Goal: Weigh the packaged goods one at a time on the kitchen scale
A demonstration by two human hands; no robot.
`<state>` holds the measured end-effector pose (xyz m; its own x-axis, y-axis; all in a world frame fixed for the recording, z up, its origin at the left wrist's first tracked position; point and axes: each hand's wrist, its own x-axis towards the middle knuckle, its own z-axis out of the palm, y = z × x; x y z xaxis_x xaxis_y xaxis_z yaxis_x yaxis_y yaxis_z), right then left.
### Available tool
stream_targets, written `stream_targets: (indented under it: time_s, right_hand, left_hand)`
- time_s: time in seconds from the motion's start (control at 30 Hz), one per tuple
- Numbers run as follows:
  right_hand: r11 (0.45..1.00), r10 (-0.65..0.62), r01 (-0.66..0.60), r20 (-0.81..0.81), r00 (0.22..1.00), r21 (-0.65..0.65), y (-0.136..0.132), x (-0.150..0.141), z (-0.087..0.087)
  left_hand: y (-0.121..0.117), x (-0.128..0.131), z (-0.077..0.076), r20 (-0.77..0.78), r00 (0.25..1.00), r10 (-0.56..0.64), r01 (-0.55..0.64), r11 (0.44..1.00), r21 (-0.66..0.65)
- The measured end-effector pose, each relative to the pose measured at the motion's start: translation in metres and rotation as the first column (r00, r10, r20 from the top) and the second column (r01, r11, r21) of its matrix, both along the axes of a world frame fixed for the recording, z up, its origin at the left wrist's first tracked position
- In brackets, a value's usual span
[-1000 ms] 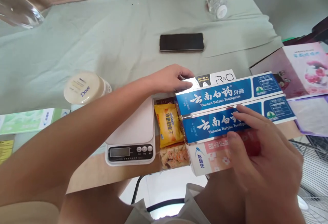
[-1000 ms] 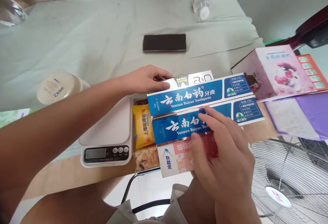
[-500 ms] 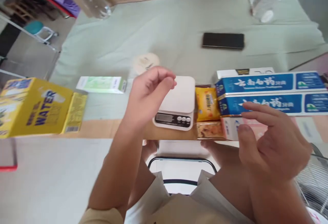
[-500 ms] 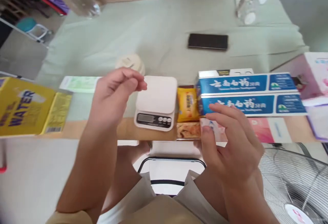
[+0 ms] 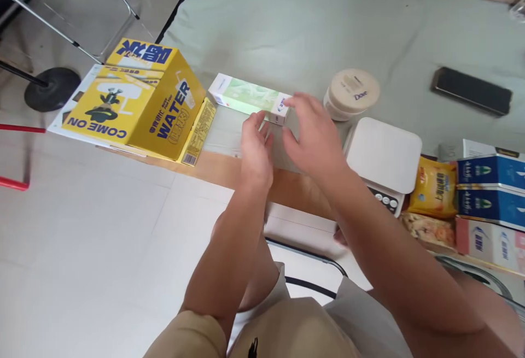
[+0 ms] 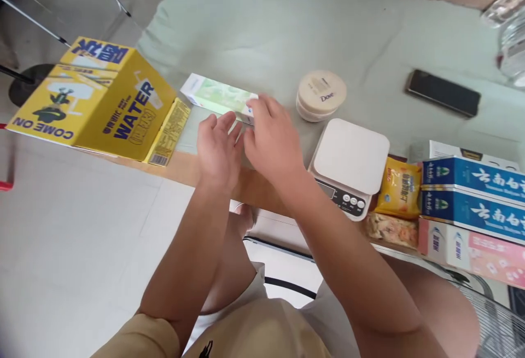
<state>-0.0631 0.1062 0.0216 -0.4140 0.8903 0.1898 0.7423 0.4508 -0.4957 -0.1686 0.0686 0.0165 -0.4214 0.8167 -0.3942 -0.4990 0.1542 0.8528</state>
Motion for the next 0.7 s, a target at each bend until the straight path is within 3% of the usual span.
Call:
stream_targets:
  time_s: [0.17, 0.33, 0.47, 0.57, 0.63, 0.7]
  right_hand:
    - [0.994, 0.031, -0.002, 0.257, 0.966, -0.112, 0.041, -0.046, -0.004]
    - [0.990, 0.000, 0.041, 0.284, 0.959, -0.138, 0.038, -0.048, -0.005]
    - [0.991, -0.024, 0.034, 0.076, 0.997, -0.130, 0.009, -0.029, 0.000]
    - [0.999, 0.000, -0.004, -0.095, 0.995, -0.041, -0.033, 0.008, 0.008]
    - [0.996, 0.015, -0.001, -0.172, 0.985, 0.085, -0.065, 0.044, 0.013]
    - [0.985, 0.022, 0.015, -0.211, 0.977, 0.172, -0.094, 0.083, 0.015]
  left_hand:
    - [0.005, -0.013, -0.005, 0.112, 0.993, 0.036, -0.038, 0.999, 0.017]
    - [0.007, -0.014, -0.005, 0.107, 0.990, 0.091, -0.099, 0.993, 0.072]
    - [0.008, -0.011, -0.008, -0.066, 0.958, 0.278, -0.270, 0.956, 0.115]
    - [0.003, -0.007, -0.012, -0.262, 0.873, 0.411, -0.353, 0.904, 0.241]
    - [-0.004, -0.002, -0.013, -0.356, 0.821, 0.447, -0.307, 0.870, 0.385]
    - [-0.013, 0.007, -0.012, -0.426, 0.791, 0.439, -0.179, 0.832, 0.525]
